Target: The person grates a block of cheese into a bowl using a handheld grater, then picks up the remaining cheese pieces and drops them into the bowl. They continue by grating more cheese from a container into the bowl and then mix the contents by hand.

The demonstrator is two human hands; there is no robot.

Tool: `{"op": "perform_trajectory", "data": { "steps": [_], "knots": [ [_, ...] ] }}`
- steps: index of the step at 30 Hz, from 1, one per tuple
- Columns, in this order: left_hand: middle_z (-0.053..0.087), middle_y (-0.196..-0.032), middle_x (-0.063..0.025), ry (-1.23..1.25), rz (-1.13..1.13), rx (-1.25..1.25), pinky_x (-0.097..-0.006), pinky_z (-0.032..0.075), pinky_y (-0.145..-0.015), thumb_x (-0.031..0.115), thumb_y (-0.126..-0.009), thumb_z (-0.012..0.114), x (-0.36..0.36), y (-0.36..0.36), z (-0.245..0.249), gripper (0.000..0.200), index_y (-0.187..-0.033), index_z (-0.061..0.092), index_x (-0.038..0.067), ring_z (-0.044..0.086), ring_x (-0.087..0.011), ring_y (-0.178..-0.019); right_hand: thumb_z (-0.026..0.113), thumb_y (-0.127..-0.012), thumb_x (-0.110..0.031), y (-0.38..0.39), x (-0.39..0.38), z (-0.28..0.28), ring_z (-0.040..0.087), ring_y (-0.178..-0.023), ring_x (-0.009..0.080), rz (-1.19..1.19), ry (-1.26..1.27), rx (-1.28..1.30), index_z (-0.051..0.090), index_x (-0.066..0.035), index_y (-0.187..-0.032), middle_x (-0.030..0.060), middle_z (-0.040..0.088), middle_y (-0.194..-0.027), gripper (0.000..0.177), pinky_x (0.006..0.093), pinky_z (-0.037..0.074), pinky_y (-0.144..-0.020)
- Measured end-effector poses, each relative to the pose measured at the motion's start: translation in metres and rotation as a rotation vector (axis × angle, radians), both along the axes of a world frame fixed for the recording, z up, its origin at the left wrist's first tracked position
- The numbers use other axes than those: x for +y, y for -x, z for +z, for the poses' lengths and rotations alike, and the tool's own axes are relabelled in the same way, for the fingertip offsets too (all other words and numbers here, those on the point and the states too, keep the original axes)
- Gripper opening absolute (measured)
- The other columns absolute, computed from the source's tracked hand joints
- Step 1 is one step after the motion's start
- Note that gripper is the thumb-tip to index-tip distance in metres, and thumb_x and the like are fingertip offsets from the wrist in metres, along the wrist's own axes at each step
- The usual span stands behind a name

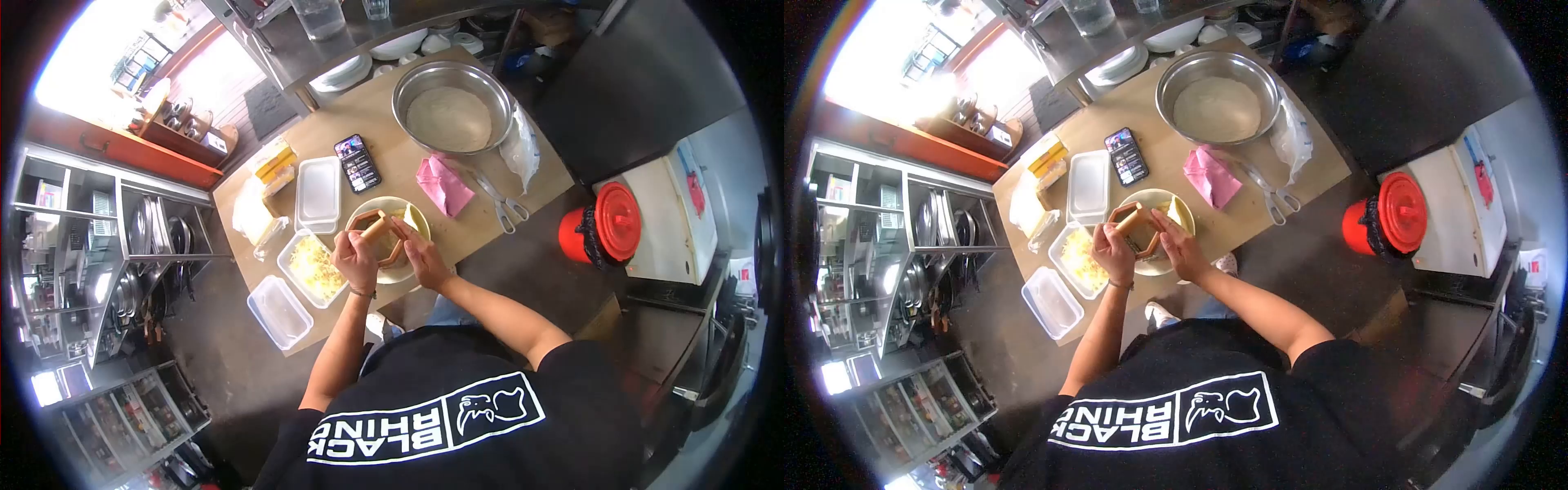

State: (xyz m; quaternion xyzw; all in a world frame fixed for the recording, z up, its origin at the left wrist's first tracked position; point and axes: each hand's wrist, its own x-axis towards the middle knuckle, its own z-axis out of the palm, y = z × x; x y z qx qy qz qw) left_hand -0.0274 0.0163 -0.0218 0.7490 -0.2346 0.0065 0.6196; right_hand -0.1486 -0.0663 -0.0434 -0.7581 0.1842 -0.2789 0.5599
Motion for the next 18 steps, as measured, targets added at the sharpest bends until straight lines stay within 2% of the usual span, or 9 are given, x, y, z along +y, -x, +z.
{"op": "perform_trajectory", "data": {
  "steps": [2, 12, 14, 18],
  "knots": [
    [0.05, -0.059, -0.0014, 0.038, -0.013, -0.028, -0.0253, 0.037, -0.051, 0.013, -0.09, 0.044, -0.003, -0.003, -0.001, 0.024, -0.072, 0.056, 0.001, 0.042, -0.0078, -0.056, 0.03, -0.098, -0.025, -0.001, 0.0, -0.006, 0.038, -0.129, 0.0273, 0.017, -0.065, 0.024, 0.034, 0.005, -0.135, 0.02, 0.042, -0.136, 0.048, 0.0333, 0.027, -0.106],
    [0.045, -0.057, -0.001, -0.05, -0.001, -0.056, -0.0254, 0.034, -0.05, 0.012, -0.089, 0.043, -0.004, -0.001, 0.011, 0.024, -0.071, 0.054, 0.001, 0.039, -0.0073, -0.055, 0.03, -0.098, -0.027, 0.003, -0.017, -0.029, 0.044, -0.124, 0.0287, 0.04, -0.037, 0.013, 0.038, 0.002, -0.134, 0.0197, 0.045, -0.134, 0.047, 0.034, 0.033, -0.103],
    [0.046, -0.058, -0.0009, -0.052, -0.002, -0.029, -0.0253, 0.035, -0.051, 0.012, -0.089, 0.043, -0.004, 0.0, 0.012, 0.025, -0.071, 0.054, 0.0, 0.039, -0.0074, -0.056, 0.031, -0.098, -0.027, 0.003, -0.02, -0.022, 0.045, -0.123, 0.0296, 0.075, -0.055, 0.171, 0.042, 0.002, -0.131, 0.0208, 0.046, -0.132, 0.045, 0.0333, 0.035, -0.102],
    [0.046, -0.061, -0.0014, -0.052, -0.018, -0.028, -0.0249, 0.036, -0.056, 0.012, -0.089, 0.04, -0.006, 0.0, 0.016, 0.026, -0.07, 0.052, -0.001, 0.04, -0.0083, -0.059, 0.032, -0.097, -0.031, -0.004, -0.027, -0.018, 0.047, -0.12, 0.0312, 0.05, -0.125, 0.256, 0.044, 0.002, -0.129, 0.0227, 0.052, -0.124, 0.048, 0.0348, 0.035, -0.102]
  ]
}}
